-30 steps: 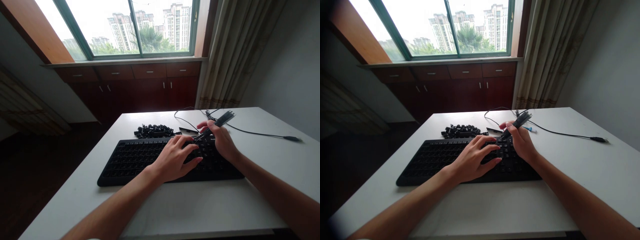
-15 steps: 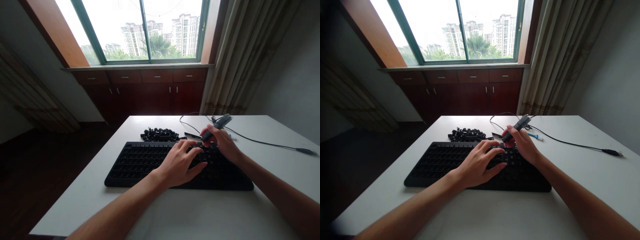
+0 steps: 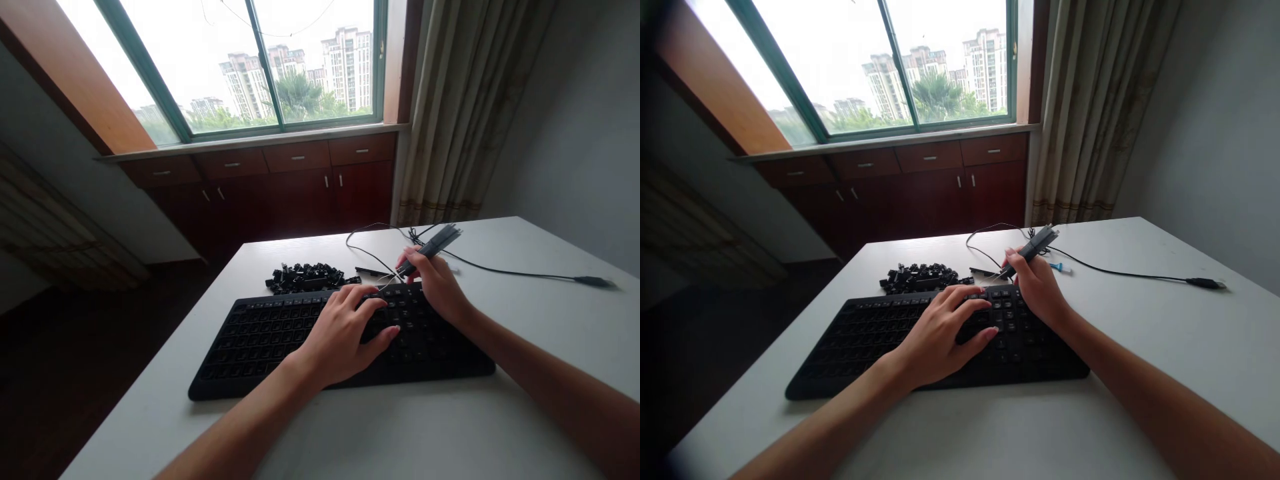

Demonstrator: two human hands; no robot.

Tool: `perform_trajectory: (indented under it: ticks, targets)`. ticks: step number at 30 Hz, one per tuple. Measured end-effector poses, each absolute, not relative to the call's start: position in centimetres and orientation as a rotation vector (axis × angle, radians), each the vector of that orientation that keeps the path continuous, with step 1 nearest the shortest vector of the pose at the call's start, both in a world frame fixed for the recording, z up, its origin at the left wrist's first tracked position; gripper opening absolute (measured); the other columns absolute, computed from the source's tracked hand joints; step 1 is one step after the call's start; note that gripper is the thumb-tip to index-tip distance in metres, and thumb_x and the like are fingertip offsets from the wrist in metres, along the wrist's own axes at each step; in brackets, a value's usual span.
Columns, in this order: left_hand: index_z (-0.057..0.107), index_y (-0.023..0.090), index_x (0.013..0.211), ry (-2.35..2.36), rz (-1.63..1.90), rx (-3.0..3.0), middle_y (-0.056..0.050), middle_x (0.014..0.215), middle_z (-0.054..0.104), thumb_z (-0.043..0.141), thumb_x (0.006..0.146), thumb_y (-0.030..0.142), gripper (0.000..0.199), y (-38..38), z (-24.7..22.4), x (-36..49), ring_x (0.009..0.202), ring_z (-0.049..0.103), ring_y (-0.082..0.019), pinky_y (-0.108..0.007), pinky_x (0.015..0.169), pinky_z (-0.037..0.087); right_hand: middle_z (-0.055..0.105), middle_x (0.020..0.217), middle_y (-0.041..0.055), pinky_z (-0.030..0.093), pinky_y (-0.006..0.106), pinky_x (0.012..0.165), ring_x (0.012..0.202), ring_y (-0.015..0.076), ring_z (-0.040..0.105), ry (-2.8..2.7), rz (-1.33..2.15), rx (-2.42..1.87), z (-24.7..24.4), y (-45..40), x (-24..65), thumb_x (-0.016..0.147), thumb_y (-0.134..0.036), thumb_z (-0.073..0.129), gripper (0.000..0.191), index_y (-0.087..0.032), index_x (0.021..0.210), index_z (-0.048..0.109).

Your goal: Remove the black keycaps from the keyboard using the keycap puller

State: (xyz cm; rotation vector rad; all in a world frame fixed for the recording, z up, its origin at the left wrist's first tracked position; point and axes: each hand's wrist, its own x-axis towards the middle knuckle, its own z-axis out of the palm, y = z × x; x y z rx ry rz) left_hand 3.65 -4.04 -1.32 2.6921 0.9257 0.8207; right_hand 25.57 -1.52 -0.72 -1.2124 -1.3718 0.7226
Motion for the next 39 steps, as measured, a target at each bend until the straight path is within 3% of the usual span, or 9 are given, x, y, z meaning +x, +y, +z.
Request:
perform_trajectory:
  ticks: [7,13,16,20,24,29,39]
  targets:
    - [0.067,0.022,0.116,0.935,0.796,2.700,-0.009,0.129,0.064,0.062,0.098,0.044,0.028,-3.9,-1.3,3.8,0.120,0.059,-0.029,-0.051,0.105,0.048,0.069,0.076,0.0031,0.043,0.030,0.055,0.057,0.0155,0.056,-1.432,0.636,-1.243,-0.5,-1.9,25.3,0.098,-0.042,0.052,0.035,-0.020,0.075,0.066]
    - [0.070,0.023,0.110,0.899,0.845,2.730,-0.008,0.121,0.066,0.063,0.098,0.039,0.021,-3.8,-1.3,3.7,0.112,0.061,-0.027,-0.048,0.100,0.049,0.070,0.076,0.0035,0.044,0.029,0.054,0.057,0.0147,0.057,-1.433,0.628,-1.193,-0.4,-2.2,25.1,0.099,-0.041,0.054,0.034,-0.019,0.076,0.066]
    - [0.070,0.022,0.108,0.909,0.834,2.724,-0.008,0.109,0.067,0.062,0.098,0.039,0.021,-3.9,-1.3,3.7,0.100,0.062,-0.025,-0.045,0.092,0.051,0.069,0.077,0.0037,0.044,0.029,0.053,0.055,0.0141,0.053,-1.419,0.637,-1.178,-0.7,-2.1,25.0,0.100,-0.042,0.052,0.035,-0.019,0.079,0.067]
    - [0.068,0.020,0.107,0.906,0.774,2.705,-0.005,0.091,0.066,0.059,0.100,0.039,0.022,-4.1,-1.3,3.6,0.081,0.061,-0.021,-0.037,0.077,0.052,0.069,0.077,0.0041,0.045,0.029,0.056,0.065,0.0171,0.059,-1.435,0.665,-1.186,-0.9,-2.2,25.1,0.102,-0.042,0.051,0.035,-0.019,0.080,0.067]
    - [0.066,0.020,0.109,0.891,0.744,2.658,-0.002,0.083,0.065,0.058,0.101,0.036,0.020,-4.2,-1.5,3.5,0.072,0.061,-0.017,-0.031,0.069,0.049,0.068,0.074,0.0026,0.043,0.030,0.059,0.063,0.0159,0.057,-1.507,0.656,-1.173,-1.0,-2.3,25.2,0.103,-0.039,0.050,0.036,-0.020,0.076,0.065]
    - [0.064,0.020,0.111,0.882,0.754,2.637,-0.001,0.081,0.064,0.058,0.100,0.031,0.016,-4.3,-1.7,3.2,0.072,0.062,-0.017,-0.030,0.068,0.047,0.067,0.072,0.0036,0.047,0.032,0.071,0.069,0.0181,0.062,-1.523,0.644,-1.173,-1.0,-2.3,25.2,0.103,-0.037,0.051,0.038,-0.020,0.072,0.064]
    - [0.062,0.021,0.111,0.888,0.763,2.631,-0.001,0.080,0.066,0.059,0.098,0.026,0.014,-4.3,-1.6,3.3,0.072,0.061,-0.018,-0.032,0.069,0.045,0.066,0.074,0.0034,0.047,0.033,0.071,0.070,0.0187,0.062,-1.559,0.670,-1.161,-0.9,-2.7,25.2,0.102,-0.035,0.051,0.033,-0.020,0.076,0.063]
